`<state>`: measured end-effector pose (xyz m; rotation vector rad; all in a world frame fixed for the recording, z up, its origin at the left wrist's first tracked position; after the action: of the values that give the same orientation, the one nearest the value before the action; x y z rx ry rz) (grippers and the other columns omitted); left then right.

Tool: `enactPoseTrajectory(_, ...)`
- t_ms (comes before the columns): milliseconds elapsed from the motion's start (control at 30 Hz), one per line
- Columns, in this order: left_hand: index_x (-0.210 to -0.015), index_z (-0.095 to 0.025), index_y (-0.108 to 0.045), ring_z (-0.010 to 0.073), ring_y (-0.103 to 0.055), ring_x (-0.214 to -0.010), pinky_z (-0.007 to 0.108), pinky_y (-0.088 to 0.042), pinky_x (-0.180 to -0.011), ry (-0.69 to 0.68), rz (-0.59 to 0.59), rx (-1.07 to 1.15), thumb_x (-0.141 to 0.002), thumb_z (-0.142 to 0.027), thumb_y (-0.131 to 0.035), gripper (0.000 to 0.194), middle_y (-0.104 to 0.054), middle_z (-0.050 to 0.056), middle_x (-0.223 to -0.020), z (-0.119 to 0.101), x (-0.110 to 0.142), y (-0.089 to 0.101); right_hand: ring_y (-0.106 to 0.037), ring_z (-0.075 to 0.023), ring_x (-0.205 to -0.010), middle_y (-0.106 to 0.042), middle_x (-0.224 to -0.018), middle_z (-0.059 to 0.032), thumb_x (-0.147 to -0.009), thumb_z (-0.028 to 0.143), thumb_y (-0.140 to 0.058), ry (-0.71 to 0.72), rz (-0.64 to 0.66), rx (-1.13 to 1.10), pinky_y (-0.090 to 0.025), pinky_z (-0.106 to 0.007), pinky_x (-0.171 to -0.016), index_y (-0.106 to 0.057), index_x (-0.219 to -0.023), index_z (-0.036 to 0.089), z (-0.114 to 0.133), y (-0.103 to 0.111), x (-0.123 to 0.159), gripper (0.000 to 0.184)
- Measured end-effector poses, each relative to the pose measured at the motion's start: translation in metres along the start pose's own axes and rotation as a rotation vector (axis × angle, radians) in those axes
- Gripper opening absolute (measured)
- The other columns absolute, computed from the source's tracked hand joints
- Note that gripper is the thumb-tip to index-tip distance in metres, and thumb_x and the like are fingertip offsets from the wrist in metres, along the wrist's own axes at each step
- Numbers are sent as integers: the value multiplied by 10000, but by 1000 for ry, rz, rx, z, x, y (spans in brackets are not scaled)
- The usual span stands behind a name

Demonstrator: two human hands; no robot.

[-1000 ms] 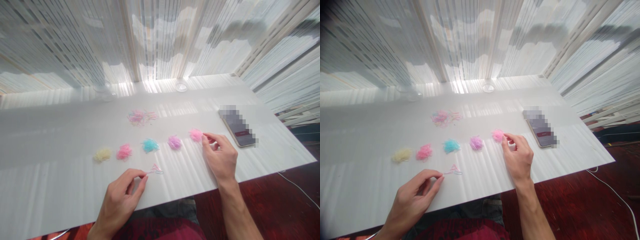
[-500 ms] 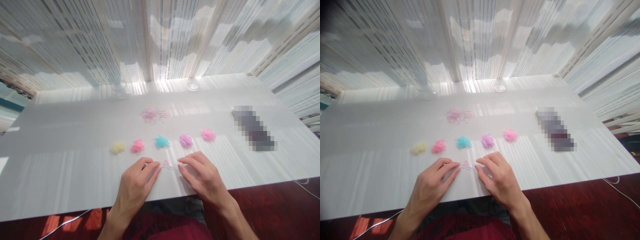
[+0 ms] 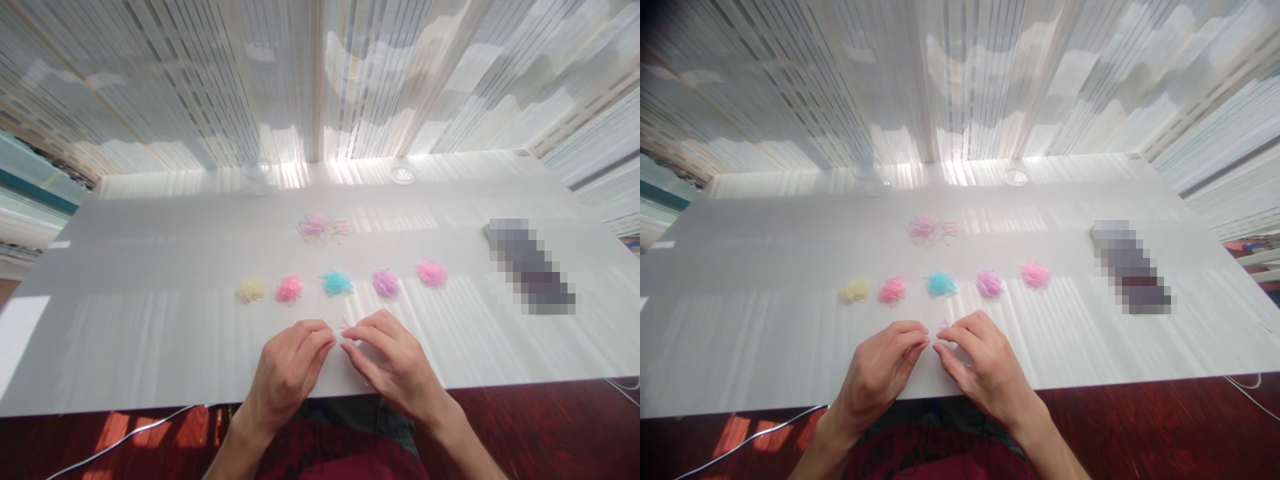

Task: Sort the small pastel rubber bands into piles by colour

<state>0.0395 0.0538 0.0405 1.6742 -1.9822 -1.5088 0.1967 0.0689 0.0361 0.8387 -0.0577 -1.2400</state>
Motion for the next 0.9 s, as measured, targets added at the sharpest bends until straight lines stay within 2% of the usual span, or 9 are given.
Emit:
enactPoseTrajectory(133,-1111,-189,-616,166,-707,-843,274,-589,-756,6,-23,100,-997,-80,-582,162,-747,70,-958,1,3,1,-656,-185,-814,-695,-881,-41,-967,127,-654,13,-14,-36,-579,-312,-708,-707,-1048,221,3,2,-2,135)
enactPoseTrajectory(300,-1122,-202,-629,93,-585,-609,215,-558,-630,149,-43,220,-971,-147,-668,166,-743,39,-951,11,6,2,-660,-184,-782,-705,-855,-40,-949,114,-670,44,-67,-35,-578,-308,-679,-716,-1054,218,4,6,-4,155)
enactPoseTrajectory(700,-1040,-208,-649,94,-567,-594,216,-531,-622,210,-18,218,-967,-150,-647,94,-729,24,-874,15,7,0,-665,-185,-797,-712,-881,-44,-947,100,-666,47,-60,-68,-581,-310,-677,-711,-1106,231,-2,6,-1,211)
enactPoseTrajectory(900,-1051,-214,-637,93,-549,-596,215,-516,-611,226,-12,261,-958,-136,-650,122,-710,16,-877,16,6,1,-670,-193,-818,-718,-908,-52,-951,126,-670,41,-56,-67,-592,-329,-695,-711,-1132,237,-1,6,0,217)
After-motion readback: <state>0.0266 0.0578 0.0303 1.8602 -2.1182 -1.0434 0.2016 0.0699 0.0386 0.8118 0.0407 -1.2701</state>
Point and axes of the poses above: each hand's wrist, its own x-axis away from the middle knuckle, its own y-axis out of the back of the hand, z = x × y, the point moved 7 cm from there along -x, towards the middle knuckle
